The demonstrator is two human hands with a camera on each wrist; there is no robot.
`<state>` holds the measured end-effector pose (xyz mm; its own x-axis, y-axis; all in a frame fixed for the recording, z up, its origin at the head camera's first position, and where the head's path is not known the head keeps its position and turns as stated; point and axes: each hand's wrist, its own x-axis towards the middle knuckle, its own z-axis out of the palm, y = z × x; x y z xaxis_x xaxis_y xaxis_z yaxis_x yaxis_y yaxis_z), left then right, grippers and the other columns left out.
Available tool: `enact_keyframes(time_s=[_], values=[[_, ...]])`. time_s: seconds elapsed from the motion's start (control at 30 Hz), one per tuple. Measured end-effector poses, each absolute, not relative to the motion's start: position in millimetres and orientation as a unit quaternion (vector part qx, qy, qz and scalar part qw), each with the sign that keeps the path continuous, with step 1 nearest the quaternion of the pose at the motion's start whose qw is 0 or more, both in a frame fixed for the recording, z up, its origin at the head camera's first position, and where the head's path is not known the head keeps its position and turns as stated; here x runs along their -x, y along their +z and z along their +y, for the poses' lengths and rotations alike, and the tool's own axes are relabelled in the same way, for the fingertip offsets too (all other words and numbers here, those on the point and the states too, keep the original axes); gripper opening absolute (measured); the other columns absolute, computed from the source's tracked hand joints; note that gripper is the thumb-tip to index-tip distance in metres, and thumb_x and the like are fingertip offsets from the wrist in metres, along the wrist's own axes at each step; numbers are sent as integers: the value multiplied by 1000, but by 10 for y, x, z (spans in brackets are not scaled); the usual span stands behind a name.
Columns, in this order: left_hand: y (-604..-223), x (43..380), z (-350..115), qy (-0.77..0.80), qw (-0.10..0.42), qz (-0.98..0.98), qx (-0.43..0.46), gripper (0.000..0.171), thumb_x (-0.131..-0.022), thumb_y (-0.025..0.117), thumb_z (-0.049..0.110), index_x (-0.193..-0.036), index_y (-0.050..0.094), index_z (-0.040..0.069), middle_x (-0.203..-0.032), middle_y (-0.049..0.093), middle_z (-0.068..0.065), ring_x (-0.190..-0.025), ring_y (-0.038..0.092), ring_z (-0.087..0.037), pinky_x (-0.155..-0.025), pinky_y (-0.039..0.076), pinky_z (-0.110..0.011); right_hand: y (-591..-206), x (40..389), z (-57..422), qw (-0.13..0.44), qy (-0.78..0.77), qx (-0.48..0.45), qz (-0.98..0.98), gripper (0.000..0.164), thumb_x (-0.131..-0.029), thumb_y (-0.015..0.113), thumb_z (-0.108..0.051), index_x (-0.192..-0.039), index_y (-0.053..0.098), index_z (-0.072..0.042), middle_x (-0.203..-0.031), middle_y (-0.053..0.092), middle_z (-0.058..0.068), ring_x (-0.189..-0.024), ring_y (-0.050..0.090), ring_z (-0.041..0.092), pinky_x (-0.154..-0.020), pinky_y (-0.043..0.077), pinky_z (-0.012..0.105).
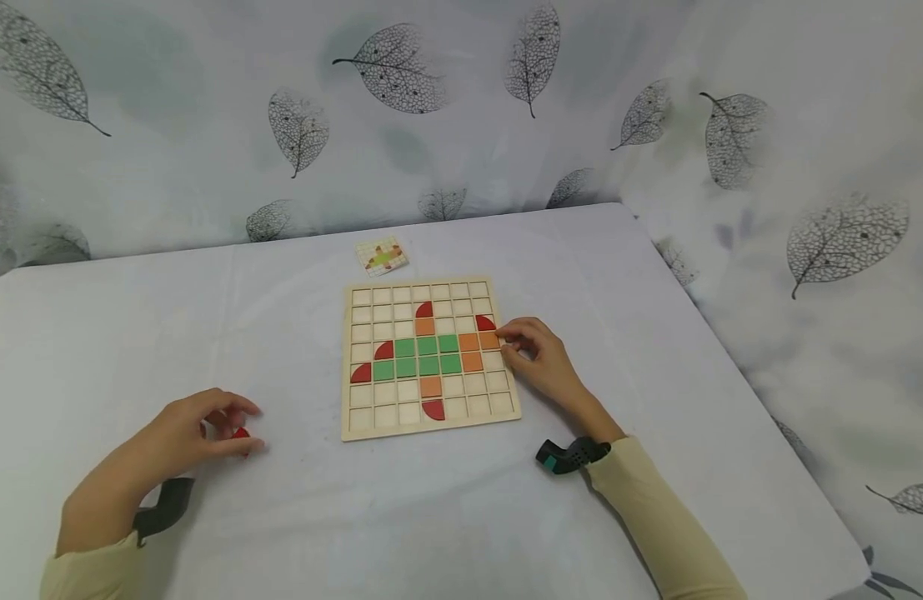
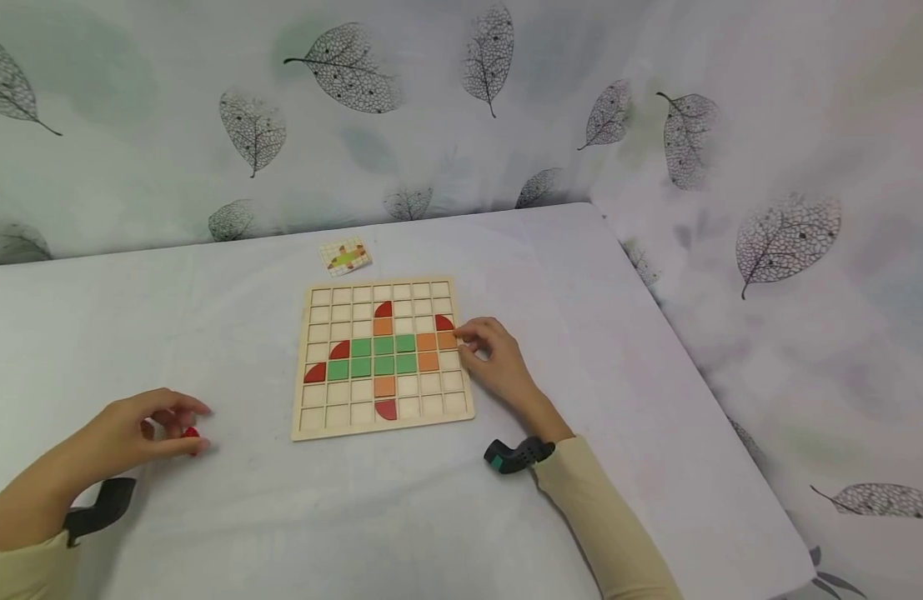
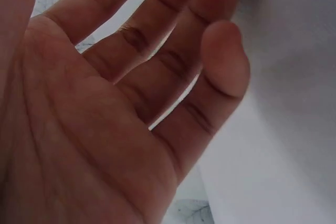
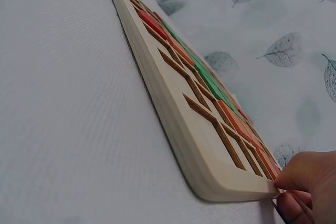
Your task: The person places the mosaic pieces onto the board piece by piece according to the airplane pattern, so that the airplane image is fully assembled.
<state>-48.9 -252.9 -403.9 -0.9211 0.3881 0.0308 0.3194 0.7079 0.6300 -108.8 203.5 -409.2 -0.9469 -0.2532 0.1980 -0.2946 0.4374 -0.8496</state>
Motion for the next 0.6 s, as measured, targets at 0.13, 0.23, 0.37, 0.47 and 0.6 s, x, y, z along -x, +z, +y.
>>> enact_keyframes(time_s=[0.13, 0.23, 0.37, 0.47, 0.6], values=[[-4021, 451, -2553, 306, 87, 934, -162, 42, -66, 90, 24, -100, 69, 11, -84, 54, 6, -72, 51, -2, -63, 42, -19, -4089, 1089, 2030, 19, 504, -160, -848, 23, -89, 61, 10, -111, 63, 14, -117, 57, 27, -94, 57, 30, -83, 50, 25], [-3990, 438, -2569, 287, 125, 938, -147, 41, -70, 88, 27, -103, 68, 14, -87, 55, 5, -75, 49, -2, -64, 43, -21, -4086, 1089, 2027, 19, 506, -160, -847, 23, -88, 61, 10, -111, 63, 14, -117, 57, 27, -94, 57, 31, -83, 50, 27], [-3996, 435, -2591, 275, 125, 939, -162, 37, -73, 86, 25, -104, 68, 16, -84, 57, 9, -76, 49, -1, -65, 44, -22, -4084, 1089, 2024, 19, 508, -161, -846, 23, -88, 61, 11, -111, 63, 14, -116, 57, 28, -94, 57, 32, -83, 51, 29], [-4025, 445, -2602, 280, 102, 936, -186, 37, -71, 87, 19, -102, 68, 13, -84, 58, 11, -74, 49, 0, -64, 44, -22, -4079, 1087, 2023, 17, 509, -159, -846, 23, -88, 61, 11, -111, 63, 14, -116, 56, 28, -94, 57, 32, -83, 50, 25], [-4087, 456, -2608, 303, 62, 923, -230, 40, -66, 88, 8, -101, 69, 11, -86, 62, 9, -73, 50, 1, -64, 45, -19, -4072, 1084, 2023, 15, 506, -157, -848, 23, -89, 61, 10, -112, 63, 14, -117, 57, 28, -95, 57, 32, -83, 50, 26]])
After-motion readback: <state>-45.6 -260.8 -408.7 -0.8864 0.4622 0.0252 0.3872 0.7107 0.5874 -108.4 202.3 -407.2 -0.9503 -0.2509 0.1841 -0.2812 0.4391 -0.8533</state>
